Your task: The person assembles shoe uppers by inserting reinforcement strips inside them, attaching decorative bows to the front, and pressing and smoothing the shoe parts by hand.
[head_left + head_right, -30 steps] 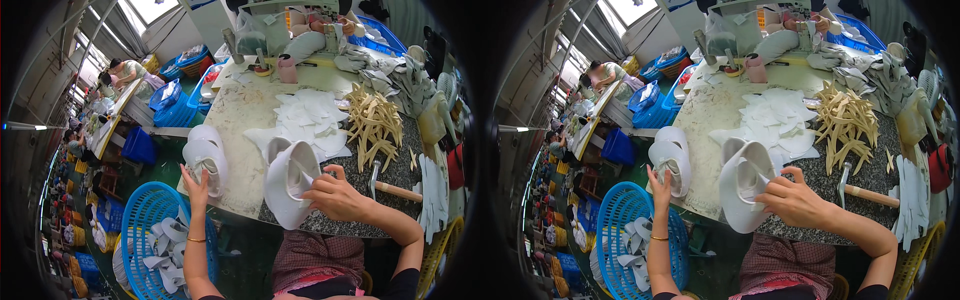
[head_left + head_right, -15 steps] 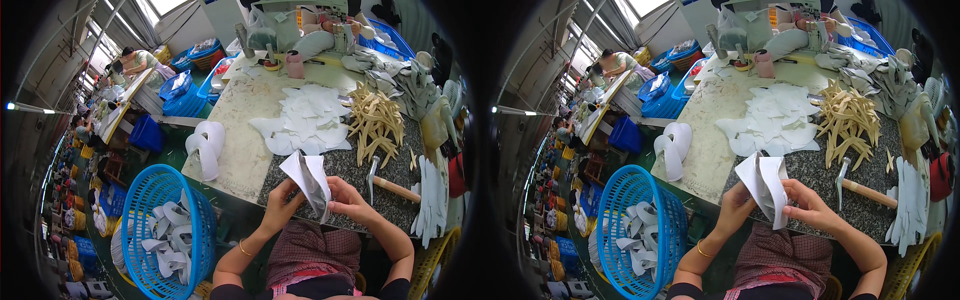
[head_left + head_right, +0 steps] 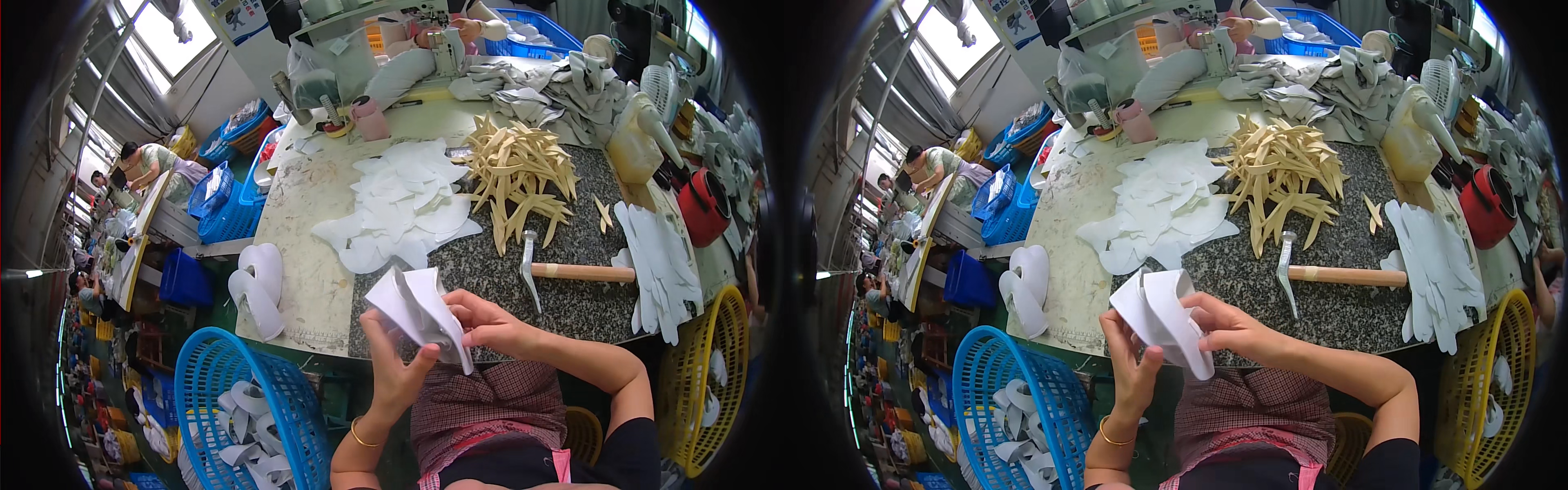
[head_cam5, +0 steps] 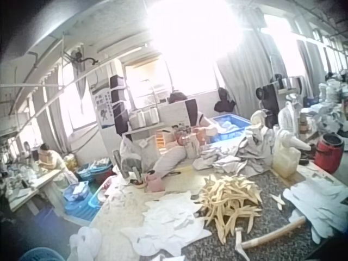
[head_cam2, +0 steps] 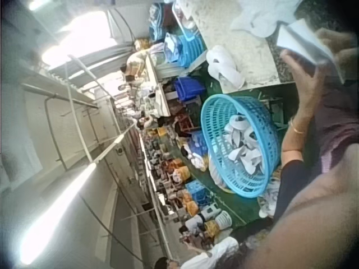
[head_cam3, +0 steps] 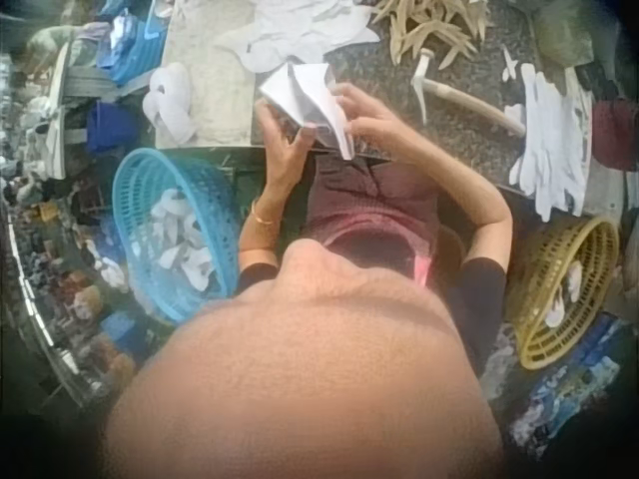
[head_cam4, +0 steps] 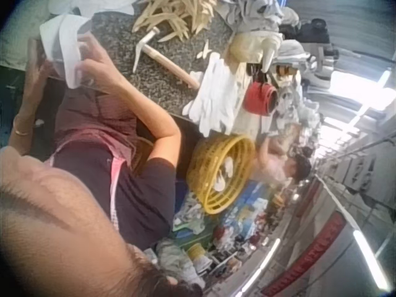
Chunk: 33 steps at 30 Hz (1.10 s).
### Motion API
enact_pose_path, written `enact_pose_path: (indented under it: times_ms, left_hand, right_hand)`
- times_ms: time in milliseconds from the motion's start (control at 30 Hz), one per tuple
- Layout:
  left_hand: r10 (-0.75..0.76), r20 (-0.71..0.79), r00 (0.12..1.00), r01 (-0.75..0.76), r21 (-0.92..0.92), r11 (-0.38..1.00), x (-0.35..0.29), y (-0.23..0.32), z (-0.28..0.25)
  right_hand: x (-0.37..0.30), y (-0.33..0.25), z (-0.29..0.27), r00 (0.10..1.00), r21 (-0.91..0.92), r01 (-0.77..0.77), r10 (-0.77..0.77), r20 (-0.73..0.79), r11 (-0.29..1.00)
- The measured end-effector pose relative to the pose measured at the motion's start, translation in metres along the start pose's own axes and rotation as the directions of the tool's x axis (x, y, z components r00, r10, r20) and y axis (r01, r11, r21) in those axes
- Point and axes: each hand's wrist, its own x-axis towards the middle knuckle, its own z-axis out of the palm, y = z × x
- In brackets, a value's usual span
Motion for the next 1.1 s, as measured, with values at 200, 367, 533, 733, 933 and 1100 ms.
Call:
enact_pose_path:
  times_ms: [200,367,533,733,933,1100]
  left_hand:
    - [-0.419,0.152,0.895,0.443,-0.203,0.873,0.005,-0.002,-0.024]
    - [-0.292,-0.095,0.952,0.229,-0.413,0.882,0.001,-0.015,-0.060]
    - [-0.281,-0.307,0.909,0.187,-0.303,0.934,0.016,-0.024,-0.082]
    - [-0.057,-0.346,0.937,0.023,-0.101,0.995,0.031,-0.042,-0.113]
    - [-0.071,-0.496,0.866,-0.080,-0.277,0.957,0.044,-0.058,-0.159]
    - [-0.155,-0.502,0.851,0.065,-0.192,0.979,0.061,-0.103,-0.181]
  right_hand:
    - [-0.008,0.008,-0.020,0.998,-0.264,0.061,-0.058,0.019,0.963]
    - [0.000,-0.013,-0.016,0.923,0.351,0.340,-0.240,-0.300,0.872]
    - [-0.006,-0.033,-0.011,0.884,0.187,0.454,-0.413,-0.217,0.871]
    - [-0.007,-0.040,-0.018,0.869,0.280,0.489,-0.434,-0.238,0.826]
    - [-0.046,-0.094,-0.070,0.631,0.125,0.771,-0.719,-0.291,0.625]
    - [-0.021,-0.072,-0.012,0.630,-0.976,0.133,-0.746,0.216,-0.171]
